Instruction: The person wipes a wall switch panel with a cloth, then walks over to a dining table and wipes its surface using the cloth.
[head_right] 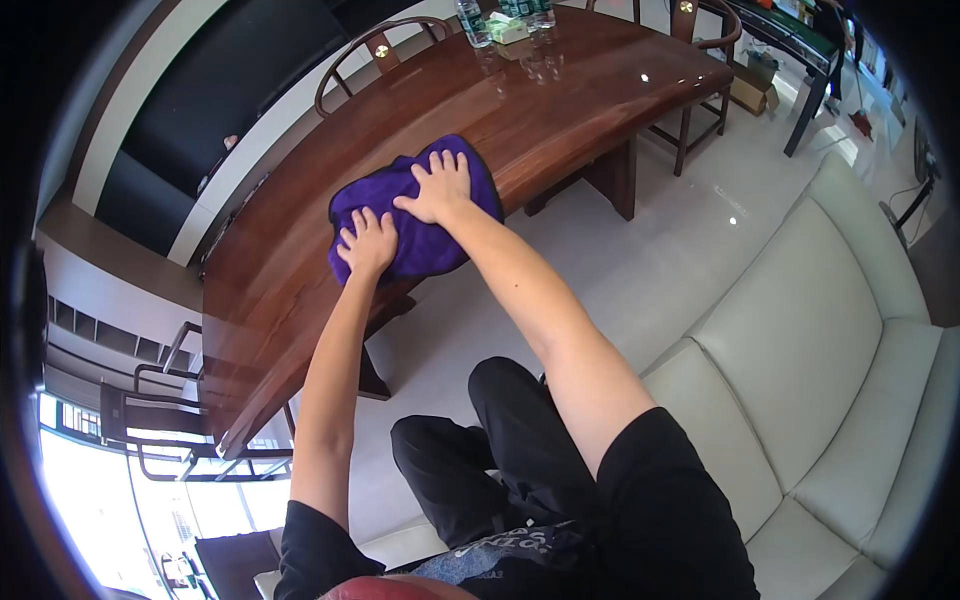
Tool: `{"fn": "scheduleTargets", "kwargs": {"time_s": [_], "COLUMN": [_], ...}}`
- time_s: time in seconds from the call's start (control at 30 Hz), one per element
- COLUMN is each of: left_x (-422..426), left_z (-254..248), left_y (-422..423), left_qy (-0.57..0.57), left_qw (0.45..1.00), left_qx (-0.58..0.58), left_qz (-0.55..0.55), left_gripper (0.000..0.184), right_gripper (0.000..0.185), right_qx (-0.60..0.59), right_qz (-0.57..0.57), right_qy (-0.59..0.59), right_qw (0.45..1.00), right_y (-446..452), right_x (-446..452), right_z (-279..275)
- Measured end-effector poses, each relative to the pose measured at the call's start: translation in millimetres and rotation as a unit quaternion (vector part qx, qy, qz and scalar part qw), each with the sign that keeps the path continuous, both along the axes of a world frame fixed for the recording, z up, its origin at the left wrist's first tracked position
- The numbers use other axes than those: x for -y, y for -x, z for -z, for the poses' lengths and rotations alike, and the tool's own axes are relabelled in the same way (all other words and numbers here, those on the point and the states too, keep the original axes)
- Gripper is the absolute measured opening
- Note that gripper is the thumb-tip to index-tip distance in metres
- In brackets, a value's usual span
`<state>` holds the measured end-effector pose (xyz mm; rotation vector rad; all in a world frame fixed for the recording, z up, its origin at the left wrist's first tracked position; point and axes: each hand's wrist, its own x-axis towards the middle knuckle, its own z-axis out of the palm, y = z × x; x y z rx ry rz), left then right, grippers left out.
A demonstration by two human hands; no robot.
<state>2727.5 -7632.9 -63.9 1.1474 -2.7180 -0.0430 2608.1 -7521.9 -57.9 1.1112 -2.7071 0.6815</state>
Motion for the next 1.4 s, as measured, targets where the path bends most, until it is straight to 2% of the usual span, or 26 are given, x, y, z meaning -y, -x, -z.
{"fn": "scheduleTargets", "kwargs": {"time_s": [0.27, 0.47, 0.6, 0.7, 0.8, 1.03, 1.4], "left_x": [-77, -106, -118, -126, -130, -133, -142], "left_z": [-4, 0, -14, -15, -13, -11, -16], "left_y": [138, 242, 282, 316, 318, 298, 204], "left_qy": [-0.008, 0.021, 0.022, 0.0, -0.017, -0.014, -0.029], "left_qw": [0.995, 0.991, 0.986, 0.986, 0.986, 0.98, 0.973], "left_qx": [-0.027, -0.023, -0.016, -0.017, -0.028, -0.038, -0.021], "left_qz": [0.091, 0.13, 0.166, 0.164, 0.162, 0.192, 0.228], "left_gripper": [0.069, 0.068, 0.068, 0.069, 0.07, 0.068, 0.066], "right_gripper": [0.091, 0.091, 0.081, 0.07, 0.062, 0.064, 0.062], "right_qx": [-0.014, -0.018, -0.006, -0.014, -0.026, 0.024, 0.013], "right_qz": [0.102, 0.16, 0.153, 0.202, 0.21, 0.201, 0.23], "right_qy": [-0.002, -0.003, -0.021, -0.011, 0.009, -0.042, -0.042], "right_qw": [0.995, 0.987, 0.988, 0.979, 0.977, 0.978, 0.972], "right_y": [123, 203, 233, 245, 241, 218, 129], "right_x": [-86, -126, -139, -128, -127, -133, -140], "right_z": [-1, 4, -13, -7, 0, -15, -3]}}
